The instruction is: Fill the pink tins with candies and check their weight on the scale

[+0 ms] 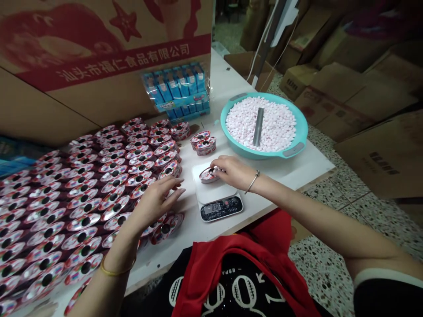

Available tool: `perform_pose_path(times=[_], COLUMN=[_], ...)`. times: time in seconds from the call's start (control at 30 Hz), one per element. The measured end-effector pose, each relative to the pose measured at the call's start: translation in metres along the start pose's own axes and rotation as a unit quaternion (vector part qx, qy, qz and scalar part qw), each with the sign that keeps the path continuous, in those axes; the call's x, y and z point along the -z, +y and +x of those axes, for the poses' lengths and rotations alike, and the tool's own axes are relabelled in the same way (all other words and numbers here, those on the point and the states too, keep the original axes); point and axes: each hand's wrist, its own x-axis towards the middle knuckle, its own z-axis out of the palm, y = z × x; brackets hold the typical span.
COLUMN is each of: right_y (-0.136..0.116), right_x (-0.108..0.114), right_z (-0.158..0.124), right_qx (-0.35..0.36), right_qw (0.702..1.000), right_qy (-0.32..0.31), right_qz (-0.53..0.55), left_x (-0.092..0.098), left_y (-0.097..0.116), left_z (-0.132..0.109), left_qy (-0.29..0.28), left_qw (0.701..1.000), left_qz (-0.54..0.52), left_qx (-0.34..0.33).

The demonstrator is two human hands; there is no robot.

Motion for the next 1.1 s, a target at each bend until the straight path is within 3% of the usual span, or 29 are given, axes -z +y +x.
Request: perform_pose_path(times=[0.17, 0.27, 0.33, 0.47, 0.53, 0.6, 0.67, 0.8, 1.0, 1.1], right_y=[-0.002, 0.002, 0.01, 0.03, 0.038, 0.043, 0.046, 0.044, 0.022, 0.008], right_x=[0.0, 0.007, 0.014, 0.026, 0.028, 0.026, 0.021, 0.011, 0.005, 0.004], right_z=[0.004, 0.004, 0.0, -0.016, -0.027, -0.037, -0.045, -0.048, -0.029, -0.017], right_qx=[0.007, -0.025, -0.071, -0.167, -0.208, -0.24, -0.252, -0.228, -0.11, -0.072], right_qw=[1.0, 0.989, 0.957, 0.836, 0.792, 0.778, 0.787, 0.836, 0.938, 0.97], right_qy=[0.012, 0.065, 0.094, 0.112, 0.113, 0.115, 0.122, 0.126, 0.098, 0.059], right_qz=[0.019, 0.13, 0.266, 0.511, 0.562, 0.57, 0.551, 0.484, 0.315, 0.225], left_x=[0.0, 0.0, 0.0, 0.0, -0.001, -0.002, -0.003, -0.004, -0.005, -0.004], left_y=[-0.001, -0.002, -0.003, -0.004, -0.003, -0.002, -0.001, 0.001, 0.003, 0.004], left_z=[0.0, 0.0, -0.001, 0.0, 0.001, 0.003, 0.005, 0.008, 0.01, 0.011], left_qy=[0.003, 0.008, 0.014, 0.012, 0.01, 0.011, 0.012, 0.006, -0.001, -0.008], left_qw=[1.0, 1.0, 1.0, 1.0, 1.0, 1.0, 1.0, 1.0, 1.0, 1.0], left_qz=[0.0, 0.002, 0.004, 0.006, 0.003, -0.001, -0.005, -0.008, -0.012, -0.018], left_qx=[0.003, -0.002, -0.006, -0.005, -0.007, -0.012, -0.014, -0.016, -0.012, -0.009])
